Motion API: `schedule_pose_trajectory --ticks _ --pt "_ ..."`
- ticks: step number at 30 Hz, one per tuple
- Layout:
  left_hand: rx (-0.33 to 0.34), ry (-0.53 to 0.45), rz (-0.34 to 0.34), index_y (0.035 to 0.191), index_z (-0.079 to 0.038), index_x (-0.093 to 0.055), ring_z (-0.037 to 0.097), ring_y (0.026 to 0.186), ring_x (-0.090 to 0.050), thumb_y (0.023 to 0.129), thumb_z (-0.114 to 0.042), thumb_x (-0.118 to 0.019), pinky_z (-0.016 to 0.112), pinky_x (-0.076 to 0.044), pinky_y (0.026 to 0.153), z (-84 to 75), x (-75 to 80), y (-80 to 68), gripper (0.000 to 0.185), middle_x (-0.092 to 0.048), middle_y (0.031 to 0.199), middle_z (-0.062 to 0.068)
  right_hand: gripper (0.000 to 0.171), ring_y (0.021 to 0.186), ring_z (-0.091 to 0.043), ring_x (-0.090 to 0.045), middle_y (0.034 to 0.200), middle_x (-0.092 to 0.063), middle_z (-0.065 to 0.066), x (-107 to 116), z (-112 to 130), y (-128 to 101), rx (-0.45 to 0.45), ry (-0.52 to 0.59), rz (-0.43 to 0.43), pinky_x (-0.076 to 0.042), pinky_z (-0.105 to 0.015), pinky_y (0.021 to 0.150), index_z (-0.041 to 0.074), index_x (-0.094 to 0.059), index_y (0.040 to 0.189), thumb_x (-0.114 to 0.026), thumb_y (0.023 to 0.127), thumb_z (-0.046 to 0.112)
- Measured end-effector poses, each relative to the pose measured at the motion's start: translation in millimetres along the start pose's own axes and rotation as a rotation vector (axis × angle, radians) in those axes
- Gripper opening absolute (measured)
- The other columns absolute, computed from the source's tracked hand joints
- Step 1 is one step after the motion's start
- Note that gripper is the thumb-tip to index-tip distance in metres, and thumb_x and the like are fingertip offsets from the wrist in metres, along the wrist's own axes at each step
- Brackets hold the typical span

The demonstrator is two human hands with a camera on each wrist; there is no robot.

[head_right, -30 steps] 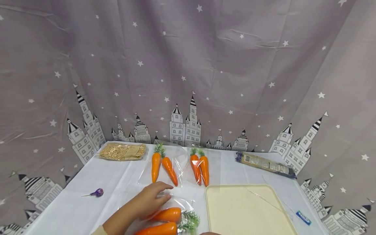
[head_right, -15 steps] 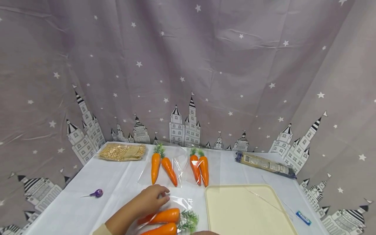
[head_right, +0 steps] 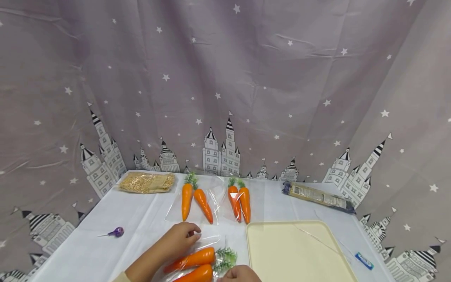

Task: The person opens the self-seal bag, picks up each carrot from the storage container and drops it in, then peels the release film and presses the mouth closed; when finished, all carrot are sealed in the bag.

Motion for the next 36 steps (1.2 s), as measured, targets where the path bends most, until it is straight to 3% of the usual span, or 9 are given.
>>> schedule_pose_trajectory --ticks 4,8,11,14,17,24,32,36 --pt "0.003 0.003 -0.021 0.111 -0.019 -0.077 0.018 0.077 -0.056 0.098 -0.031 -0.073 0.038 -0.053 0.075 -0.8 0.1 -1.5 0.018 -0.063 0.086 -0.004 0.038 0.062 -0.012 -0.062 0.063 -0.064 0.005 -1.9 0.3 1.6 -0.043 -0.036 -0.069 -0.054 -0.030 0.059 0.009 -0.073 0.075 -0.076 0.095 0.042" --pt "0.017 -0.026 -0.041 0.096 -0.019 -0.076 0.017 0.074 -0.056 0.097 -0.025 -0.072 0.035 -0.051 0.071 1.5 -1.8 -2.5 0.007 -0.063 0.081 -0.004 0.041 0.057 -0.012 -0.056 0.056 -0.053 0.007 -4.1 1.3 4.0 -0.095 -0.048 -0.123 -0.049 -0.029 0.055 0.013 -0.068 0.069 -0.076 0.093 0.045" --pt "0.054 -0.070 -0.046 0.086 -0.019 -0.072 0.017 0.071 -0.056 0.096 -0.022 -0.071 0.032 -0.049 0.066 3.6 -2.8 -4.2 0.011 -0.063 0.076 -0.002 0.034 0.057 -0.013 -0.055 0.058 -0.053 0.007 -3.5 3.6 4.7 -0.055 -0.049 -0.155 -0.047 -0.029 0.055 0.012 -0.067 0.069 -0.071 0.094 0.035" --pt "0.077 -0.114 -0.043 0.087 -0.018 -0.070 0.018 0.069 -0.056 0.098 -0.023 -0.071 0.030 -0.049 0.063 3.8 -1.6 -7.6 0.012 -0.063 0.076 -0.001 0.022 0.062 -0.013 -0.058 0.065 -0.064 0.004 -1.7 4.6 4.0 -0.008 -0.033 -0.196 -0.048 -0.030 0.057 0.010 -0.068 0.074 -0.066 0.090 0.024" --pt "0.044 -0.126 -0.054 0.088 -0.017 -0.069 0.017 0.070 -0.056 0.099 -0.024 -0.071 0.030 -0.049 0.063 1.3 2.4 -12.0 0.012 -0.062 0.077 -0.001 0.016 0.063 -0.013 -0.060 0.069 -0.068 0.002 0.4 5.1 3.3 -0.012 0.036 -0.240 -0.050 -0.030 0.058 0.009 -0.066 0.078 -0.062 0.089 0.020" --pt "-0.049 -0.140 -0.134 0.091 -0.016 -0.070 0.014 0.073 -0.057 0.100 -0.022 -0.068 0.030 -0.050 0.063 -4.7 15.7 -22.0 0.011 -0.063 0.080 -0.005 0.015 0.066 -0.011 -0.070 0.078 -0.073 -0.004 12.6 14.0 2.2 -0.077 0.326 -0.304 -0.062 -0.028 0.063 0.003 -0.063 0.092 -0.060 0.097 0.017" --pt "-0.059 -0.236 -0.248 0.097 -0.012 -0.073 0.013 0.082 -0.058 0.099 -0.022 -0.068 0.031 -0.051 0.072 -5.5 23.5 -28.8 0.011 -0.067 0.088 -0.006 0.018 0.078 -0.015 -0.072 0.092 -0.075 -0.009 41.5 32.3 0.6 -0.053 0.377 -0.428 -0.064 -0.030 0.070 -0.002 -0.062 0.107 -0.058 0.104 0.015" --pt "-0.064 -0.334 -0.290 0.099 -0.010 -0.072 0.014 0.080 -0.059 0.101 -0.024 -0.067 0.028 -0.051 0.071 -5.8 25.4 -32.8 0.015 -0.068 0.086 0.000 0.020 0.080 -0.017 -0.072 0.098 -0.074 -0.015 54.3 40.9 -0.9 -0.011 0.403 -0.498 -0.065 -0.032 0.072 -0.005 -0.059 0.112 -0.057 0.105 0.014"
Point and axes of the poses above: each hand's wrist, its own y-axis towards the middle knuckle, its own x-axis out of the back of the hand, z = x × y, the point moved 3 cm from there along y, towards the middle knuckle
